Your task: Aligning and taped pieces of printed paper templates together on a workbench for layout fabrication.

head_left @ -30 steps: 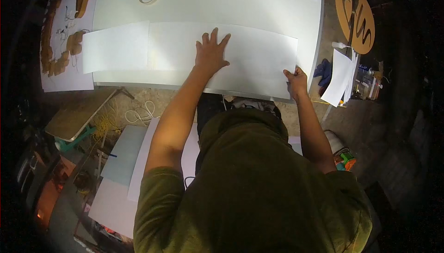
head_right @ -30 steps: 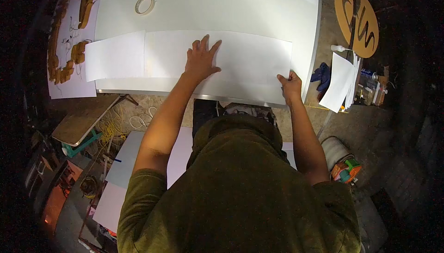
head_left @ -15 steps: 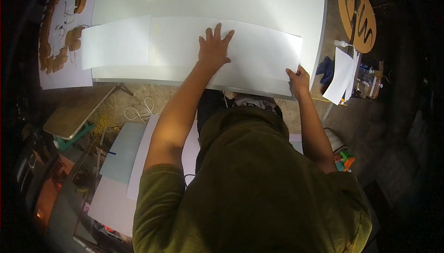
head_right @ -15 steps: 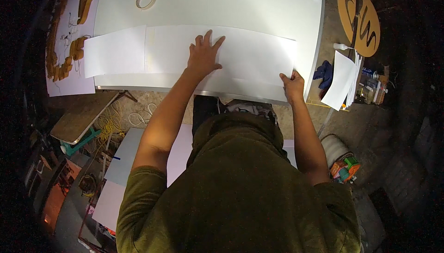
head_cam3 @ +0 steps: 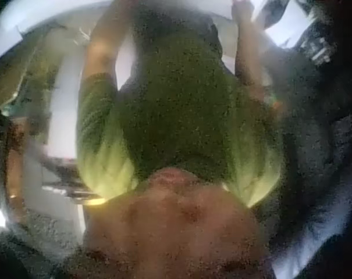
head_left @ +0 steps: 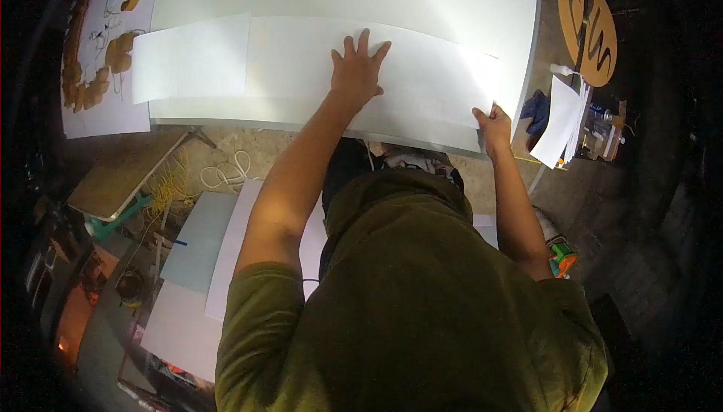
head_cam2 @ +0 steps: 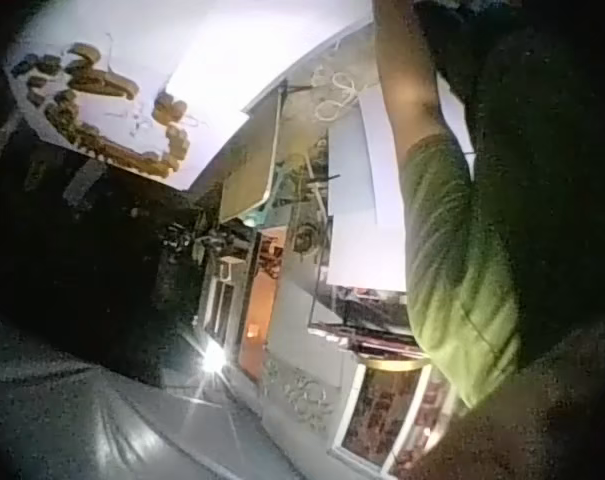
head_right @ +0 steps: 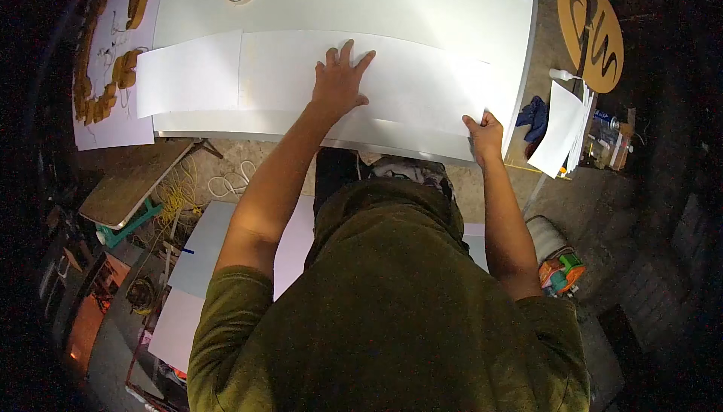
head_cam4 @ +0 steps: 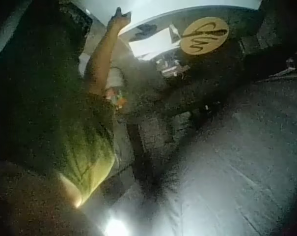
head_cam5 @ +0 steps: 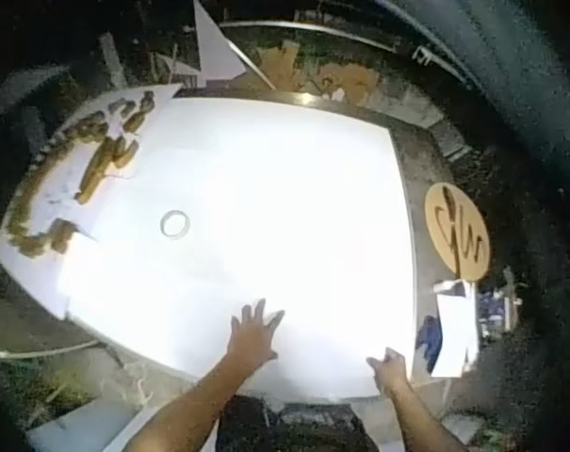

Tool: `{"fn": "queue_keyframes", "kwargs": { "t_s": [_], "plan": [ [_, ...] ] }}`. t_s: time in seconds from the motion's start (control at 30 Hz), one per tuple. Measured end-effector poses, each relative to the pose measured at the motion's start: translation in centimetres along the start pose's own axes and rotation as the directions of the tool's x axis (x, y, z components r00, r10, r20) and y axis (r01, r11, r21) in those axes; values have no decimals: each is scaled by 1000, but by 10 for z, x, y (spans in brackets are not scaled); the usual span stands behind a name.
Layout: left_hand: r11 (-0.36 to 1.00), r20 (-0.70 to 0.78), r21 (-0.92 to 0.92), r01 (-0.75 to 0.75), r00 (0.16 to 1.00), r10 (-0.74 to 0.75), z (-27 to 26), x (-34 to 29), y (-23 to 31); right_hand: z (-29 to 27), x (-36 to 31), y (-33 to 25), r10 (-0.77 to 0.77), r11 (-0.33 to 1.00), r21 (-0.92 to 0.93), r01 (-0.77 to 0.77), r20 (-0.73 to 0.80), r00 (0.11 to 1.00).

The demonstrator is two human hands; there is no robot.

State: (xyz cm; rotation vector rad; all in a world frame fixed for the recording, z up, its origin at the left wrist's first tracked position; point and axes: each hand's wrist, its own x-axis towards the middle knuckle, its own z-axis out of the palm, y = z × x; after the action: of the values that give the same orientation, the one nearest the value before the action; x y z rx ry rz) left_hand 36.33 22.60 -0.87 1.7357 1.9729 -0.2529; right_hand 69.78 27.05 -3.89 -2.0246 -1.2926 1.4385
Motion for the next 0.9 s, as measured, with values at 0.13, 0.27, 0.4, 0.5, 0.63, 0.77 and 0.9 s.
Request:
{"fn": "queue_keyframes", "kwargs": {
  "t_s": [0.13,0.27,0.4,0.5,0.63,0.77,0.9],
  "plan": [
    [1000,-56,20,-7,998,8,4,0,0,-1,3,3,32,998,57,-32,-1,999],
    [999,-95,33,-23,995,26,8,1,1,-4,10,16,12,994,112,-12,-1,1000],
    [999,-88,40,-13,996,16,10,3,-1,-3,8,8,23,997,69,-23,12,1000],
    [998,-106,39,-39,993,43,9,2,-2,-3,5,7,37,996,84,-38,10,999],
    [998,-102,64,-29,994,36,9,1,-3,0,1,-3,27,999,35,-26,-5,1000],
    [997,-117,72,-32,992,40,10,2,-3,-5,11,15,26,997,70,-26,6,1000],
    [996,-122,78,-31,992,41,11,2,-3,-4,13,16,21,1000,13,-20,-20,1000]
  ]
}}
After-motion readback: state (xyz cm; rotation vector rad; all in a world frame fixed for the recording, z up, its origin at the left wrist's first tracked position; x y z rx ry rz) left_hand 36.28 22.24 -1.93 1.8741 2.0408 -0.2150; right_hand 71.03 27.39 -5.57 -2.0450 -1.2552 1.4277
